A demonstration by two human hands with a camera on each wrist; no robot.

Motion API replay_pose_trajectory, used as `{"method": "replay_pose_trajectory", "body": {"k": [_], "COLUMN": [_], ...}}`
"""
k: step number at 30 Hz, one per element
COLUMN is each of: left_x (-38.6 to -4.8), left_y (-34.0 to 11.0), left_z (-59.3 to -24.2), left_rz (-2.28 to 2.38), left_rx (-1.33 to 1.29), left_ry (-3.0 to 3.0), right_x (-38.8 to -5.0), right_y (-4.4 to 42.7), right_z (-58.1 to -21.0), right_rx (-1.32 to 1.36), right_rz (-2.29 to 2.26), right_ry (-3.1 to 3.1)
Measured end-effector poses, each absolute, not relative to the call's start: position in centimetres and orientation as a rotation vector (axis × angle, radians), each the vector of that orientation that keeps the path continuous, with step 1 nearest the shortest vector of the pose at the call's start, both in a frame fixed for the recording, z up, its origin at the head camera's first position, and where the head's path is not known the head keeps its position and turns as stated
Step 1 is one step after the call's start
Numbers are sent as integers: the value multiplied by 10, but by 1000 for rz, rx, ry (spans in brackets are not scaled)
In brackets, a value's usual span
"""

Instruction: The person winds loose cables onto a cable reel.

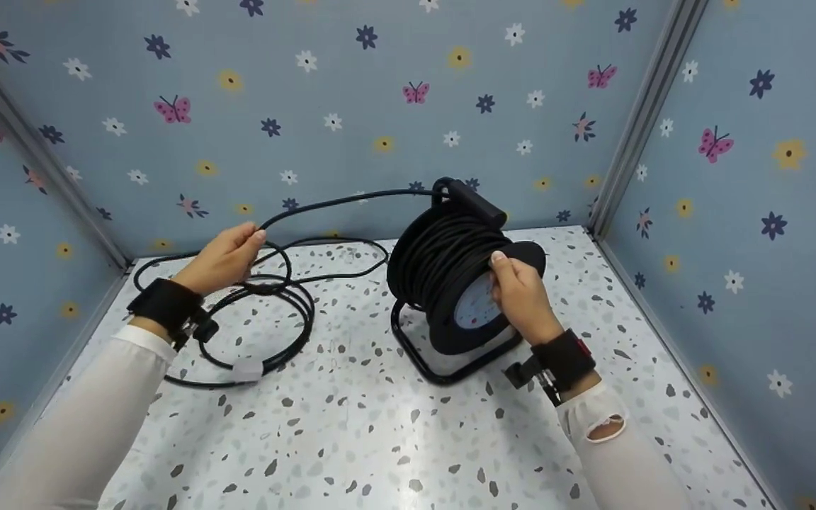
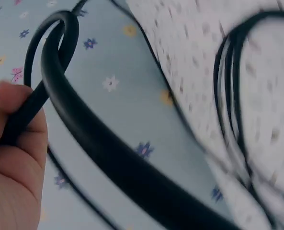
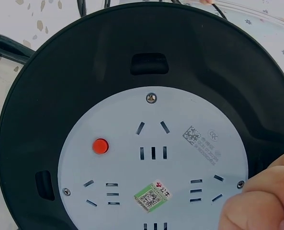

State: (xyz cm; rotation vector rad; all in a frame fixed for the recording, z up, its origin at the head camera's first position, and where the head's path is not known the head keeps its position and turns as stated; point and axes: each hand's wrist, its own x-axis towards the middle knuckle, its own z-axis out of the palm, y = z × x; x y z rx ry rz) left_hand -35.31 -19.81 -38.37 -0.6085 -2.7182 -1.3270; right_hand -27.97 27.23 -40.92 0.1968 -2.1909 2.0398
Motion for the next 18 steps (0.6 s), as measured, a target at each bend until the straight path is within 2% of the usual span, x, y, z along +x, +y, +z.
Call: {"method": "replay_pose_trajectory", "body": {"k": [3, 9, 14, 18], "left_x": [-346, -337, -336, -338], "left_y": [-201, -203, -200, -197], "left_z": [-368, -346, -339, -354], "left_rz": [-1065, -852, -914, -1047], "left_rx": [-666, -804, -818, -712], "left_ry": [-2741, -2442, -2320, -2488], "right_x": [-280, -280, -280, -280], "right_y": [273, 272, 271, 272], "right_z": [-409, -410, -410, -410], "right_rx": [194, 189, 207, 212], "right_rz": [2043, 2026, 1980, 1969], "right_ry": [-2188, -2187, -2215, -2221]}}
